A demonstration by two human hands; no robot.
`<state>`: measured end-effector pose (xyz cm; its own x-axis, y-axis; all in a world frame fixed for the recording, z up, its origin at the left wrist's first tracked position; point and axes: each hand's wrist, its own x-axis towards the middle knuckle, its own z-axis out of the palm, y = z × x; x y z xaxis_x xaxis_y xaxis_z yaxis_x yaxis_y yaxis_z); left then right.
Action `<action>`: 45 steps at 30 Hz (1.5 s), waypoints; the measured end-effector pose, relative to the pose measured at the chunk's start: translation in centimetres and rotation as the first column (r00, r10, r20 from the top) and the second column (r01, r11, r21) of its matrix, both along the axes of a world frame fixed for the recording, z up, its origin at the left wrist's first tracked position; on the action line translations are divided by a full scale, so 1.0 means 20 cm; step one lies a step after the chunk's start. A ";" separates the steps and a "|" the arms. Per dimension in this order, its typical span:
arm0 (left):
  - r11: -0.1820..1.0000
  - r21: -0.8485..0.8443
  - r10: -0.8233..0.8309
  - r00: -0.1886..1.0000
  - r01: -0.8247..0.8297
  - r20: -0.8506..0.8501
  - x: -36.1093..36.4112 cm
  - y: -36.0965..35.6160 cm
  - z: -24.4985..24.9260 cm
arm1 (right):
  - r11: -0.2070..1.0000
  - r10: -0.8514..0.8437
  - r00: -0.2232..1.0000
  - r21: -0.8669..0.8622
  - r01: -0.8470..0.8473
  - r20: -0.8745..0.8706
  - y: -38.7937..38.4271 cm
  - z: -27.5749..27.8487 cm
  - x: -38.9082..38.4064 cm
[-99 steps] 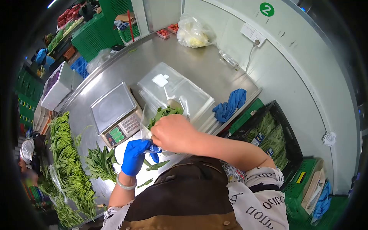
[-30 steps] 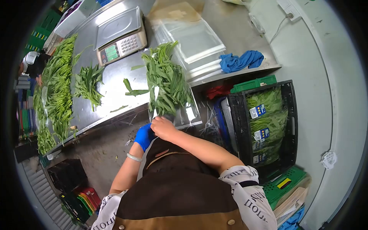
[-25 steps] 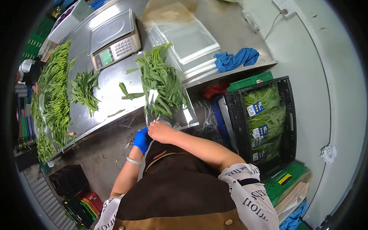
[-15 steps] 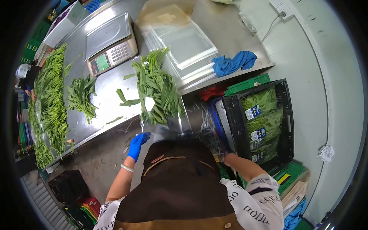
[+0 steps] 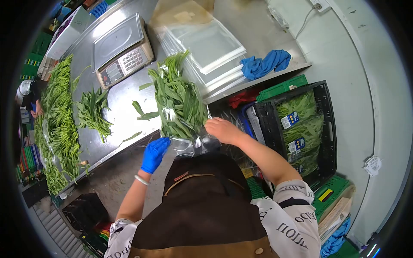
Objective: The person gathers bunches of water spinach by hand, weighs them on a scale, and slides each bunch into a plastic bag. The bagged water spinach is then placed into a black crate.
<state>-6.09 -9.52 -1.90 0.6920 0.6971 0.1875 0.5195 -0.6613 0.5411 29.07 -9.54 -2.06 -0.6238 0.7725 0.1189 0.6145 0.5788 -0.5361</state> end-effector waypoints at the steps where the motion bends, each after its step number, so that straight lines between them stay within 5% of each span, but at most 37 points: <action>1: 0.971 -0.223 0.119 0.985 -0.090 0.123 -0.02 0.02 0.02 | 0.987 -0.058 0.996 -0.154 0.047 -0.067 0.01 0.01 0.01; 3: 0.751 -0.643 0.404 0.876 -0.151 0.265 -0.05 0.07 0.04 | 0.843 -0.287 0.926 -0.524 0.124 -0.243 0.06 0.03 0.05; 4: 0.601 -0.770 0.453 0.885 -0.217 0.105 -0.09 0.13 0.07 | 0.748 -0.390 0.864 -0.657 0.095 -0.319 0.11 0.04 0.06; 7: 0.202 -0.978 0.560 0.826 -0.059 0.066 -0.05 0.27 0.11 | 0.439 -0.682 0.665 -0.898 0.041 -0.304 0.16 0.02 0.02; 8: 0.103 -0.982 0.602 0.796 -0.158 -0.066 -0.03 0.28 0.05 | 0.361 -0.733 0.643 -0.928 0.089 -0.223 0.16 -0.05 0.00; 9: 0.198 -0.958 0.567 0.821 -0.208 -0.061 -0.08 0.25 -0.22 | 0.277 -0.777 0.614 -0.951 0.135 -0.139 0.16 -0.12 -0.02; 10: 0.291 -0.922 0.534 0.843 -0.256 -0.066 -0.14 0.23 -0.48 | 0.310 -0.794 0.594 -0.928 0.207 -0.133 0.13 -0.20 -0.04; 11: 0.268 -0.935 0.561 0.827 -0.233 -0.046 -0.09 0.24 -0.44 | 0.294 -0.833 0.539 -0.925 0.239 -0.125 0.11 -0.21 -0.06; 12: 0.037 -0.976 0.661 0.738 -0.217 -0.139 -0.07 0.23 -0.39 | 0.353 -0.857 0.490 -0.873 0.335 -0.159 0.09 -0.22 -0.07; 15: 0.020 -0.981 0.707 0.696 -0.194 -0.123 -0.06 0.21 -0.33 | 0.420 -0.907 0.338 -0.475 0.774 -0.252 0.02 0.05 -0.15; 16: 0.019 -0.981 0.728 0.676 -0.192 -0.118 -0.05 0.20 -0.30 | 0.544 -0.831 0.496 -0.183 0.819 -0.251 -0.01 0.11 -0.18; 17: 0.038 -0.983 0.718 0.689 -0.178 -0.097 -0.05 0.19 -0.30 | 0.668 -0.734 0.620 -0.131 0.732 -0.279 -0.02 0.22 -0.26; 19: 0.081 -0.986 0.687 0.725 -0.146 -0.051 -0.06 0.18 -0.32 | 0.944 -0.328 0.916 -0.037 0.329 -0.231 0.01 0.28 -0.37; 21: 0.015 -0.989 0.778 0.623 -0.146 -0.080 -0.02 0.17 -0.37 | 0.951 -0.307 0.946 -0.004 0.308 -0.102 0.10 0.23 -0.44; 24: -0.121 -0.990 0.882 0.450 -0.076 -0.142 0.02 0.18 -0.36 | 0.775 -0.632 0.775 -0.011 0.632 0.017 0.19 -0.02 -0.34; 25: -0.185 -0.946 0.807 0.508 -0.268 -0.302 0.06 0.20 -0.23 | 0.765 -0.644 0.765 -0.004 0.644 0.024 0.19 -0.01 -0.32; 27: -0.298 -0.913 0.811 0.430 -0.280 -0.397 0.12 0.23 -0.09 | 0.712 -0.701 0.710 0.013 0.702 0.063 0.16 0.03 -0.28; 29: -0.316 -0.931 0.774 0.617 0.182 -0.142 -0.04 0.25 -0.28 | 0.836 -0.543 0.831 0.018 0.549 -0.123 0.11 0.11 -0.26; 30: -0.406 -0.756 0.714 0.695 0.513 0.088 -0.15 0.28 -0.48 | 0.917 -0.398 0.914 -0.004 0.399 -0.073 0.09 0.19 -0.27; 31: -0.497 -0.620 0.653 0.732 0.608 0.195 -0.21 0.32 -0.56 | 0.939 -0.329 0.944 0.096 0.330 -0.031 0.04 0.12 -0.32; 32: -0.390 -0.826 0.695 0.718 0.406 0.025 -0.07 0.34 -0.34 | 0.968 -0.246 0.969 0.063 0.244 0.018 0.04 0.15 -0.35; 33: -0.310 -0.944 0.721 0.675 0.111 -0.158 0.09 0.36 -0.08 | 0.908 -0.321 0.943 0.312 0.280 0.086 0.04 0.04 -0.39; 34: -0.295 -0.948 0.617 0.781 0.119 -0.094 0.10 0.43 0.03 | 0.869 -0.395 0.918 0.342 0.359 0.040 0.06 0.06 -0.39; 35: -0.361 -0.932 0.650 0.709 -0.029 -0.274 0.11 0.49 0.12 | 0.824 -0.462 0.887 0.367 0.432 -0.009 0.09 0.10 -0.38; 37: -0.040 -0.996 0.604 0.796 0.080 0.040 -0.01 0.65 0.07 | 0.772 -0.535 0.826 0.292 0.564 -0.181 0.17 0.24 -0.34; 39: 0.101 -0.991 0.655 0.744 0.089 0.134 -0.01 0.85 0.25 | 0.718 -0.585 0.758 0.250 0.650 -0.290 0.19 0.43 -0.27; 42: 0.794 -0.598 0.191 0.887 0.113 0.421 0.24 0.98 0.62 | 0.666 -0.610 0.692 0.223 0.712 -0.385 0.19 0.79 -0.07; 43: 0.914 -0.373 0.008 0.911 0.162 0.413 0.40 0.95 0.74 | 0.687 -0.583 0.696 0.202 0.698 -0.420 0.15 0.90 0.01; 45: 0.842 -0.472 -0.172 0.959 0.261 0.225 0.43 1.05 0.60 | 0.728 -0.532 0.692 0.154 0.668 -0.487 0.05 1.11 0.18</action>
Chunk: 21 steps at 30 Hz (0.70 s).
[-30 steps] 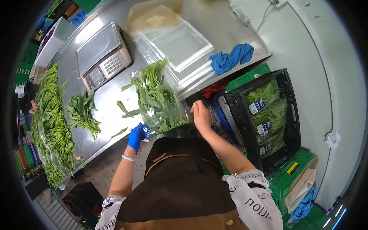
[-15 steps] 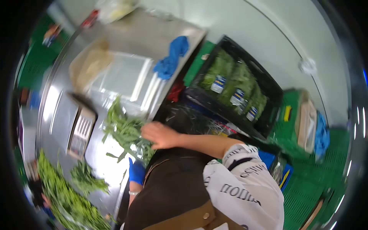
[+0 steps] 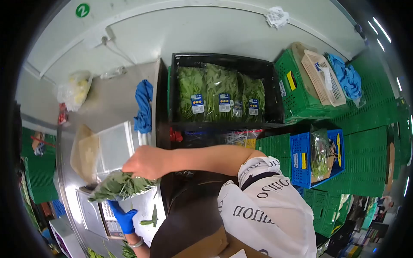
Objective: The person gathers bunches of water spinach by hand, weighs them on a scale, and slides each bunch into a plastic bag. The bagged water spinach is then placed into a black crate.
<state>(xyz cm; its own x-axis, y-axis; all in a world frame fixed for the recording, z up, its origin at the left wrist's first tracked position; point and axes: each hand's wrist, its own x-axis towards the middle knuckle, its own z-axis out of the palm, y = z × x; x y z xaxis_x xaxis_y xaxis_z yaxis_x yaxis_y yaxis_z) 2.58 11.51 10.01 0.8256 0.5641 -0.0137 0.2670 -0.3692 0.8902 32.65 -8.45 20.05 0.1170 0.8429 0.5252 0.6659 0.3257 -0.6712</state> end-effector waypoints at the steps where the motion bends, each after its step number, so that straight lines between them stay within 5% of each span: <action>1: 0.996 -0.030 -0.083 0.997 0.083 0.002 0.13 -0.05 0.00 | 0.999 0.007 0.998 0.053 -0.003 -0.068 -0.04 0.06 0.08; 2: 0.984 -0.060 -0.169 0.986 0.169 0.002 0.28 -0.13 0.00 | 0.999 0.013 0.994 -0.044 -0.018 -0.104 -0.10 0.09 0.18; 3: 0.970 -0.241 0.030 0.998 -0.018 0.046 0.40 -0.18 -0.07 | 0.998 -0.047 0.981 -0.037 0.041 -0.187 -0.16 0.10 0.28; 4: 0.952 -0.307 0.023 1.000 -0.016 0.021 0.57 -0.24 -0.01 | 0.994 -0.107 0.957 -0.032 0.102 -0.268 -0.23 0.11 0.37; 5: 0.939 -0.344 0.021 0.995 0.015 0.101 0.72 -0.33 0.03 | 0.985 -0.173 0.838 -0.082 0.152 -0.517 -0.30 0.08 0.46; 7: 0.894 -0.443 0.005 0.988 0.066 0.157 0.95 -0.49 0.10 | 0.962 -0.219 0.406 -0.126 0.244 -0.887 -0.49 -0.01 0.60; 9: 0.846 -0.518 0.009 0.967 0.130 0.256 1.14 -0.62 0.14 | 0.913 0.321 -0.009 0.308 0.267 -0.947 -0.74 -0.13 0.65; 11: 0.807 -0.569 0.008 0.960 0.158 0.278 1.34 -0.75 0.21 | 0.872 0.473 -0.285 0.396 0.289 -0.834 -0.90 -0.48 0.66; 14: 0.719 -0.663 -0.024 0.960 0.209 0.277 1.63 -0.96 0.24 | 0.903 -0.069 0.130 -0.006 0.430 -0.989 -0.97 -0.71 0.40; 16: 0.653 -0.728 -0.060 0.973 0.207 0.223 1.77 -1.09 0.22 | 0.809 -0.484 0.135 -0.384 0.444 -0.864 -1.03 -0.69 0.41; 19: 0.713 -0.631 -0.197 0.951 0.305 0.236 1.92 -1.23 0.23 | 0.769 -0.126 -0.227 -0.239 0.593 -0.966 -1.19 -0.61 0.61; 21: 0.796 -0.504 -0.225 0.936 0.336 0.269 1.96 -1.31 0.31 | 0.702 -0.295 -0.246 -0.383 0.600 -0.924 -1.38 -0.63 0.79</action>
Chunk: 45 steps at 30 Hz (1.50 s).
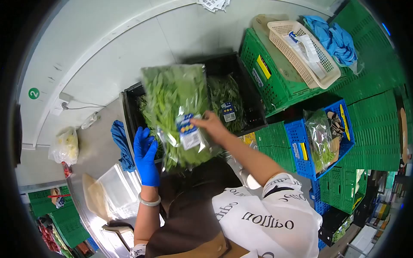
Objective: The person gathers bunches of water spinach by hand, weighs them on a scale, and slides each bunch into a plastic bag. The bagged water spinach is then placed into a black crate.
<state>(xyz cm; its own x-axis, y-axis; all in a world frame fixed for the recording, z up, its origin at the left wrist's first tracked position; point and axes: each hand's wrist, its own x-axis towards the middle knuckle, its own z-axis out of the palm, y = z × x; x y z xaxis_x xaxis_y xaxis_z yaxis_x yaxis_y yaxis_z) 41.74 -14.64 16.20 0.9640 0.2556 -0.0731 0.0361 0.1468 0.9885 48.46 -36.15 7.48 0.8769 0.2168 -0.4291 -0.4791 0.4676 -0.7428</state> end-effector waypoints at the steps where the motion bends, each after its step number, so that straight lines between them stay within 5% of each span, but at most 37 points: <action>1: 0.999 0.045 0.024 0.999 -0.026 0.043 0.01 -0.01 0.00 | 0.997 -0.006 0.999 -0.082 0.010 0.046 -0.10 0.02 0.08; 5: 0.997 -0.012 0.075 0.997 -0.076 -0.030 -0.05 0.09 -0.20 | 0.992 0.039 0.999 -0.117 -0.037 0.013 -0.32 -0.09 0.29; 6: 0.997 -0.015 0.077 0.993 -0.078 -0.089 -0.08 0.10 -0.22 | 0.944 0.094 0.995 -0.320 -0.084 0.016 -0.36 -0.23 0.34; 8: 0.994 -0.045 0.093 0.978 -0.103 -0.186 -0.15 0.12 -0.27 | 0.724 0.201 0.979 -0.673 -0.150 -0.001 -0.40 -0.62 0.44; 9: 0.995 -0.018 0.090 0.973 -0.096 -0.210 -0.19 0.14 -0.31 | 0.215 0.303 0.953 -0.972 -0.097 -0.028 -0.39 -0.71 0.44; 11: 0.996 0.033 0.090 0.961 -0.085 -0.261 -0.28 0.19 -0.38 | 0.174 0.387 0.901 -0.945 -0.278 -0.194 -0.39 -0.69 0.42; 14: 0.981 0.032 0.193 0.932 -0.193 -0.306 -0.43 0.27 -0.44 | -0.018 0.307 0.952 -1.000 0.025 0.018 -0.33 -0.68 0.36; 18: 0.939 0.069 0.335 0.856 -0.336 -0.394 -0.63 0.36 -0.49 | -0.001 0.467 0.845 -0.955 0.295 0.261 -0.15 -0.40 0.32; 22: 0.909 0.099 0.403 0.795 -0.405 -0.453 -0.82 0.36 -0.54 | -0.274 0.685 0.729 -0.921 0.276 0.015 0.06 -0.56 0.35; 23: 0.897 0.013 0.395 0.787 -0.442 -0.474 -0.87 0.35 -0.56 | -0.259 0.711 0.702 -0.943 0.207 -0.041 0.07 -0.59 0.38; 25: 0.893 0.025 0.408 0.786 -0.448 -0.465 -0.93 0.33 -0.53 | -0.247 0.772 0.633 -0.888 0.387 0.061 0.09 -0.71 0.41; 27: 0.882 0.015 0.425 0.779 -0.471 -0.460 -1.06 0.34 -0.55 | -0.226 0.797 0.604 -0.921 0.318 0.013 0.08 -0.68 0.45; 28: 0.859 0.162 0.508 0.767 -0.486 -0.391 -1.13 0.33 -0.61 | -0.238 0.831 0.556 -0.891 0.387 0.020 0.05 -0.69 0.47; 29: 0.826 0.315 0.562 0.728 -0.468 -0.392 -1.21 0.32 -0.60 | -0.123 0.853 0.514 -0.924 0.362 0.088 0.01 -0.72 0.53; 30: 0.798 0.255 0.602 0.694 -0.546 -0.395 -1.30 0.31 -0.66 | -0.052 0.789 0.600 -0.958 0.281 0.133 0.01 -0.66 0.52; 31: 0.771 0.190 0.626 0.672 -0.607 -0.395 -1.41 0.32 -0.71 | -0.030 0.799 0.550 -0.897 0.440 0.244 0.06 -0.61 0.49; 34: 0.660 0.002 0.664 0.582 -0.751 -0.470 -1.70 0.34 -0.63 | 0.248 0.822 0.251 -0.718 0.651 0.511 0.40 -0.34 0.27; 37: 0.509 -0.005 0.707 0.421 -0.860 -0.568 -2.07 0.35 -0.74 | 0.464 0.858 0.296 -0.881 -0.092 0.421 0.88 -0.22 -0.11; 38: 0.470 0.049 0.765 0.379 -0.881 -0.521 -2.22 0.37 -0.77 | 0.467 0.882 0.189 -0.856 -0.221 0.432 1.05 -0.16 -0.31; 39: 0.428 0.100 0.815 0.336 -0.898 -0.472 -2.37 0.38 -0.79 | 0.445 0.891 0.082 -0.825 -0.347 0.446 1.21 -0.11 -0.52; 41: 0.158 0.127 0.899 0.089 -0.979 -0.428 -2.68 0.45 -0.81 | 0.313 0.851 -0.276 -0.853 -0.418 0.447 1.45 -0.07 -0.93; 42: -0.024 0.233 0.954 -0.092 -0.972 -0.286 -2.87 0.47 -0.89 | 0.208 0.839 -0.371 -0.864 -0.458 0.398 1.56 -0.08 -1.13; 44: -0.412 0.266 0.827 -0.481 -0.871 -0.293 -3.21 0.58 -0.97 | 0.003 0.806 -0.496 -0.840 -0.543 0.323 1.71 -0.13 -1.56; 45: -0.505 0.323 0.797 -0.576 -0.801 -0.181 -3.41 0.60 -1.12 | -0.089 0.792 -0.530 -0.802 -0.591 0.303 1.79 -0.16 -1.78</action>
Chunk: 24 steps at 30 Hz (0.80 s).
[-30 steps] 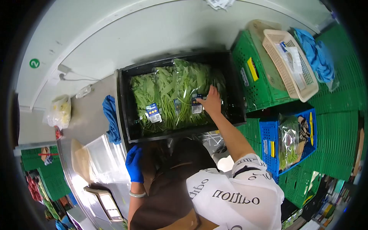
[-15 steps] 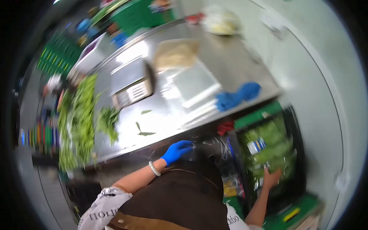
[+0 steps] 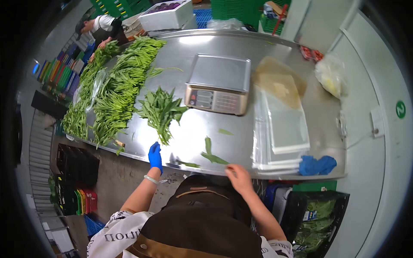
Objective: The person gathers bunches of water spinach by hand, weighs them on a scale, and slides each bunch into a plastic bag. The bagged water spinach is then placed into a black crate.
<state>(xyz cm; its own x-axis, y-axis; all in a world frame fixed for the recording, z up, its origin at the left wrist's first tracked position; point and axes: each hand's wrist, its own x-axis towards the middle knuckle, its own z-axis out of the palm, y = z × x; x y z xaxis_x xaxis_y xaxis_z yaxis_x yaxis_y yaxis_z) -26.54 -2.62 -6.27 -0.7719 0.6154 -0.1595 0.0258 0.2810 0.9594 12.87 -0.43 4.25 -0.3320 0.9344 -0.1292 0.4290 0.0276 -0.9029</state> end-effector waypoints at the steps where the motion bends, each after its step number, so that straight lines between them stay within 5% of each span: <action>1: 0.998 -0.019 0.053 0.998 -0.052 0.032 -0.15 0.03 -0.02 | 0.996 0.058 0.998 -0.061 -0.059 -0.029 0.08 -0.05 -0.22; 4: 0.995 -0.075 0.079 0.991 -0.071 0.107 -0.43 0.11 -0.11 | 0.971 0.180 0.982 -0.152 -0.187 -0.059 0.25 -0.17 -0.81; 6: 0.994 -0.100 -0.010 0.949 0.043 0.314 -0.51 0.18 -0.16 | 0.970 0.193 0.977 -0.133 -0.204 -0.090 0.36 -0.38 -1.14; 9: 0.988 -0.125 -0.045 0.941 0.092 0.337 -0.50 0.27 -0.24 | 0.990 0.119 0.990 -0.088 -0.112 0.081 0.49 -0.63 -1.53; 13: 0.990 -0.073 -0.035 0.714 0.120 0.699 -0.47 0.42 -0.10 | 0.843 0.057 0.993 -0.528 -0.105 -0.106 0.64 -0.54 -1.85; 16: 0.989 0.022 -0.117 0.664 0.149 0.739 -0.50 0.48 0.03 | 0.856 0.150 0.987 -0.492 -0.156 -0.051 0.66 -0.55 -1.94; 17: 0.986 0.055 -0.147 0.659 0.157 0.737 -0.52 0.50 0.10 | 0.913 0.260 0.966 -0.327 -0.245 0.001 0.67 -0.47 -1.94; 20: 0.985 0.065 -0.161 0.722 0.159 0.672 -0.57 0.52 0.41 | 0.959 0.228 0.961 -0.137 -0.250 -0.156 0.68 -0.24 -1.90; 22: 0.989 0.120 -0.145 0.624 0.083 0.768 -0.58 0.50 0.38 | 0.876 -0.025 0.927 -0.455 -0.160 -0.374 0.71 -0.21 -1.87; 24: 0.989 0.148 -0.134 0.440 0.004 0.888 -0.61 0.47 0.17 | 0.671 -0.384 0.801 -0.734 -0.100 -0.460 0.76 -0.23 -1.86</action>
<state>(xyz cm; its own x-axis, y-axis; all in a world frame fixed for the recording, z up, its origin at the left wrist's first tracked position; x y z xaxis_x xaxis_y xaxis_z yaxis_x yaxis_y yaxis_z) -38.65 6.76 -2.89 -0.1935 0.7222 -0.6640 -0.8490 0.2159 0.4823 -24.43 14.69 -0.32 -0.4355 0.6729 -0.5980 -0.1925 -0.7185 -0.6683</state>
